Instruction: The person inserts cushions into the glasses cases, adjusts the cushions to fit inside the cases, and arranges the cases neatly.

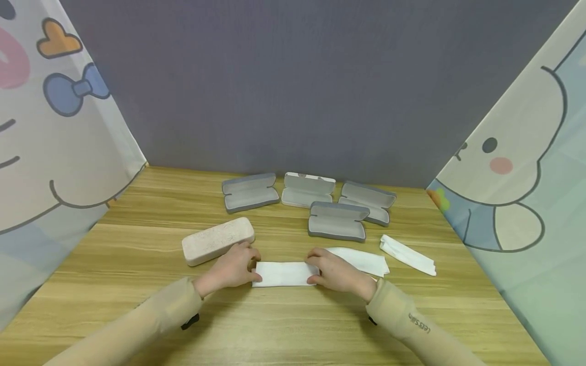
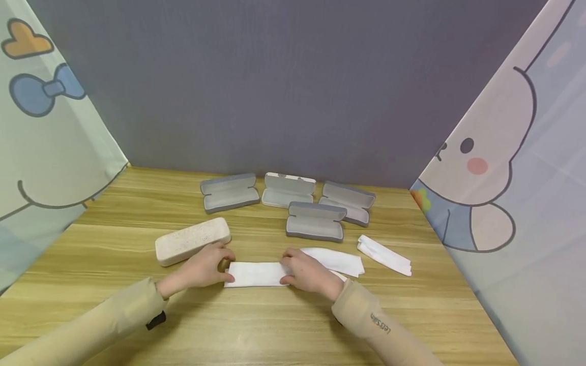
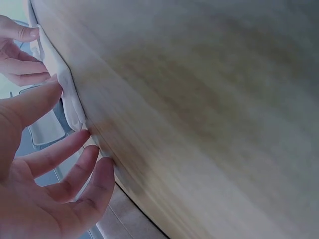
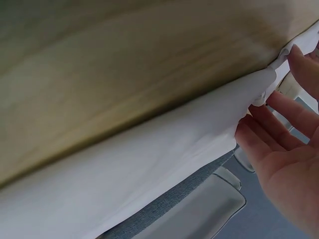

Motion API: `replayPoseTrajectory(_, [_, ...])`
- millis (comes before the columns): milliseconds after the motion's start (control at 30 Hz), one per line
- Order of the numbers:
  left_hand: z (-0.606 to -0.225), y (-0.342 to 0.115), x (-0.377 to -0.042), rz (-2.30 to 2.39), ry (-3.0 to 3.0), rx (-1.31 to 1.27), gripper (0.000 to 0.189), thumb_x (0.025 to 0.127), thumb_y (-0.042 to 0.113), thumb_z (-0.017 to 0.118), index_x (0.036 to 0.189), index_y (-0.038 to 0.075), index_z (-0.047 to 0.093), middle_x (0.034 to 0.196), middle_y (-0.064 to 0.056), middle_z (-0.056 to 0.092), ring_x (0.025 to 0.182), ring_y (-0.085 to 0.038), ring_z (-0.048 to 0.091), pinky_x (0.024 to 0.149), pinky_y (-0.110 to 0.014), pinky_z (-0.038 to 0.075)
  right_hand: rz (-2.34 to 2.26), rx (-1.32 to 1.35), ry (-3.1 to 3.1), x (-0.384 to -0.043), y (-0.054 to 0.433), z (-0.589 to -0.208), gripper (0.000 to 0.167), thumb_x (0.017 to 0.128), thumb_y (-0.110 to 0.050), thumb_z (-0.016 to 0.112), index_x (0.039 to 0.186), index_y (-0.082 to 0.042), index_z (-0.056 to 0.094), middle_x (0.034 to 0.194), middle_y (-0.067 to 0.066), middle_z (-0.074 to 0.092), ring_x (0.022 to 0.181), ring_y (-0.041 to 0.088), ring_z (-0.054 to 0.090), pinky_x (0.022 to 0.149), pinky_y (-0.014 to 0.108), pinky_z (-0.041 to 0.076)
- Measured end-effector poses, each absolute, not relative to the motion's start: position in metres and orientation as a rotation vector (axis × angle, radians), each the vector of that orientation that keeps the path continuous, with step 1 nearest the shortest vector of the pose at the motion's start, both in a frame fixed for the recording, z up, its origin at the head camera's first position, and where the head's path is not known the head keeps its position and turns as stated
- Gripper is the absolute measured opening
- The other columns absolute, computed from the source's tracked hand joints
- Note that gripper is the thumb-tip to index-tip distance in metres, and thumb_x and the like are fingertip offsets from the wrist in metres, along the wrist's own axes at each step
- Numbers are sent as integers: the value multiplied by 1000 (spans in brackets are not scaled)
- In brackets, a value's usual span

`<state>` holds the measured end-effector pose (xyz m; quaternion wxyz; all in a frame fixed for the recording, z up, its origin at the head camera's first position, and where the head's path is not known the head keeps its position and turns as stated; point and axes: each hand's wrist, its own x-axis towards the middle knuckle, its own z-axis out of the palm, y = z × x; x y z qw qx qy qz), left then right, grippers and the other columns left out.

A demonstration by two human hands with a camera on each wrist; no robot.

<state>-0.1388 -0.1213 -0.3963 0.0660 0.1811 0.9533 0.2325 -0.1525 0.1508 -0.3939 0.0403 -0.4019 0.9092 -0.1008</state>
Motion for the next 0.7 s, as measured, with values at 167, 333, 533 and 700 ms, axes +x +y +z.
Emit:
replayPoseTrajectory(167, [-396,-122,-137,702,2892,559,31,72,23,84,95,7,70,96,-4,63,92,-21,53,74,-35,47,-320,-1241,2786,-153,152,-395,34,87,-23,70,112,1,67,115,12,62,101,21,61,85,32,52])
replayPoseTrajectory(333, [-396,-123,-136,696,2898,659,27,73,20,83,92,6,71,86,0,62,83,-14,52,71,-29,46,-353,-1239,2782,-154,153,-395,30,88,-21,69,110,0,68,113,10,62,96,18,60,82,29,52])
replayPoseTrajectory(533, [-397,-124,-136,733,2859,672,26,75,17,82,94,4,70,84,-1,61,74,-9,50,62,-22,43,-398,-1262,2788,-152,153,-396,25,87,-19,70,106,-1,69,109,9,62,92,16,59,79,27,51])
replayPoseTrajectory(700, [-397,-124,-137,760,2840,625,26,75,16,81,96,4,70,83,-1,62,75,-10,54,64,-25,46,-425,-1266,2788,-151,153,-396,20,87,-17,71,102,-4,70,106,7,62,90,14,59,77,26,51])
